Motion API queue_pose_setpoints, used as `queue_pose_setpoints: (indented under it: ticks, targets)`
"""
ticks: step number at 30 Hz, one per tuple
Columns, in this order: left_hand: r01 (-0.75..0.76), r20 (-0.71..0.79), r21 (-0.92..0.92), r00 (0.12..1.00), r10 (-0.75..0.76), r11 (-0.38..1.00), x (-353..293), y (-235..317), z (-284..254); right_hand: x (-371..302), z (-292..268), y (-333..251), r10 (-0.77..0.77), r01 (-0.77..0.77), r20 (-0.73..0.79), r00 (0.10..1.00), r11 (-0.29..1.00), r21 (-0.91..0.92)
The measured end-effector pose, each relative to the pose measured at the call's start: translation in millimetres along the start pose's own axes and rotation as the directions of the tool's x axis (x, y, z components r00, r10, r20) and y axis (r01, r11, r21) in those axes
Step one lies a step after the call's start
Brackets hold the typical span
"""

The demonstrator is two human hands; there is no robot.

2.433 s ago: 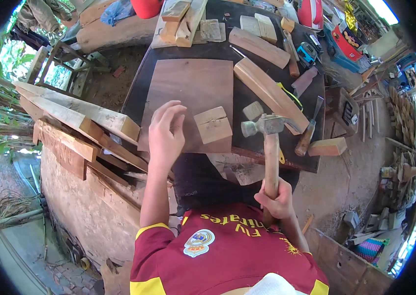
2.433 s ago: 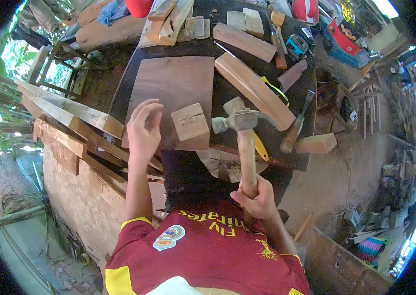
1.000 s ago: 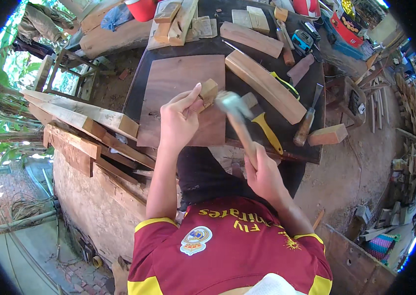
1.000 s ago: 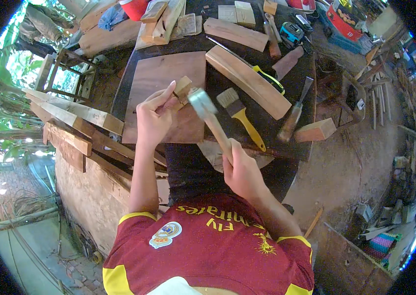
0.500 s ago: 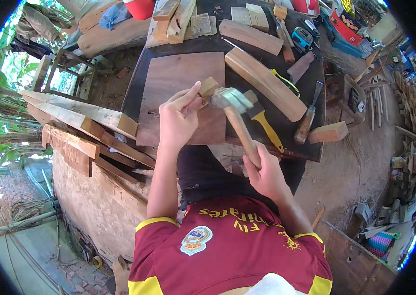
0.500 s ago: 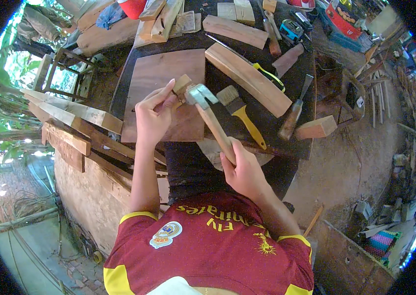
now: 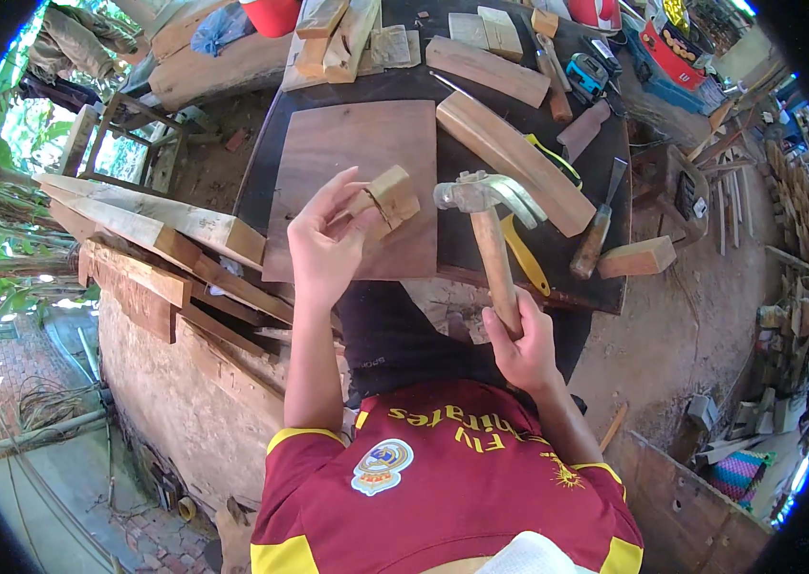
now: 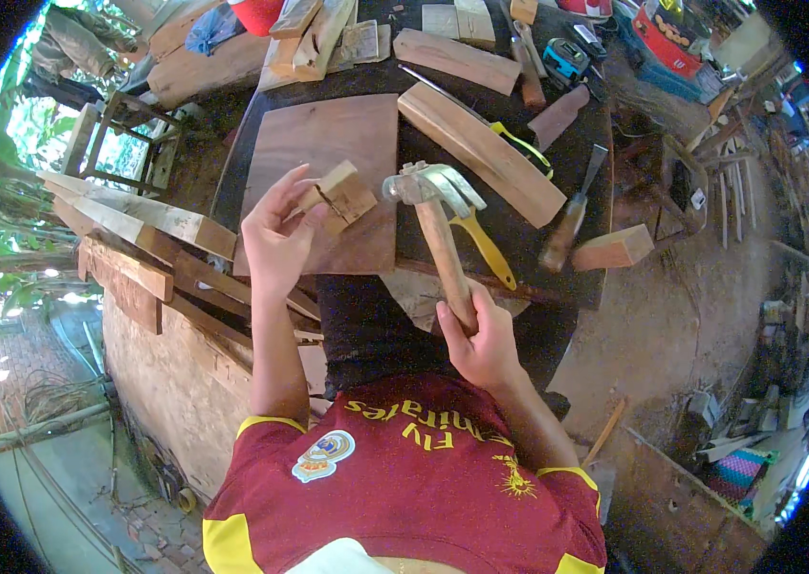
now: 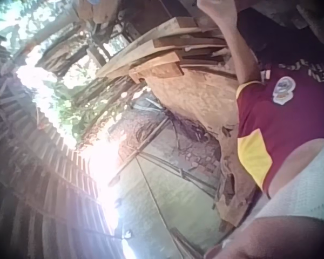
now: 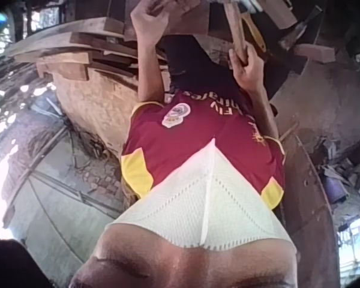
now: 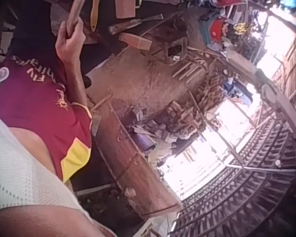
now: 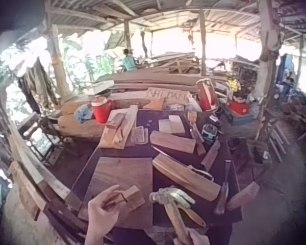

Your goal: The person cleans a small wooden block with a brush, then uses a hammer to drive nails into it. They assemble multiple wooden blocks into a larger structure by hammering nails into the joints. The person works at a cluttered workbench in an outdoor or semi-outdoor workshop.

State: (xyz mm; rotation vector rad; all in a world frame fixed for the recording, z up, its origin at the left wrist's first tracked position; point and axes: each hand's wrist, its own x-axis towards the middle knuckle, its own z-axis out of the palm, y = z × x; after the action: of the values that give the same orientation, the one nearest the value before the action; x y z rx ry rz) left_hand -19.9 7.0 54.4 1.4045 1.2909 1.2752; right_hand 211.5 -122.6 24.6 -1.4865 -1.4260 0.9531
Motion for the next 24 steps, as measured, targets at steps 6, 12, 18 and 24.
queue_pose_setpoints:
  ticks: [6, 12, 18, 24]
  targets:
    - [-0.023, -0.024, 0.065, 0.999, 0.024, 0.998, -11.7, -2.5, 2.0, 2.8, 0.1, -20.7, -0.109, 0.112, -0.039, 0.993, 0.991, 0.079]
    - [-0.113, -0.062, 0.134, 0.991, 0.122, 0.985, -19.5, -9.2, 5.8, 13.0, 3.7, -36.5, -0.334, 0.334, 0.033, 0.942, 0.929, -0.16]
    - [-0.117, -0.092, 0.178, 0.987, 0.135, 0.977, -18.8, -7.7, 7.1, 12.9, 7.9, -43.3, -0.23, 0.237, 0.07, 0.971, 0.964, -0.117]
    - [-0.167, -0.059, 0.215, 0.981, 0.183, 0.962, -18.0, -5.6, 4.9, 17.0, 12.9, -36.4, -0.159, 0.177, 0.113, 0.981, 0.969, -0.171]
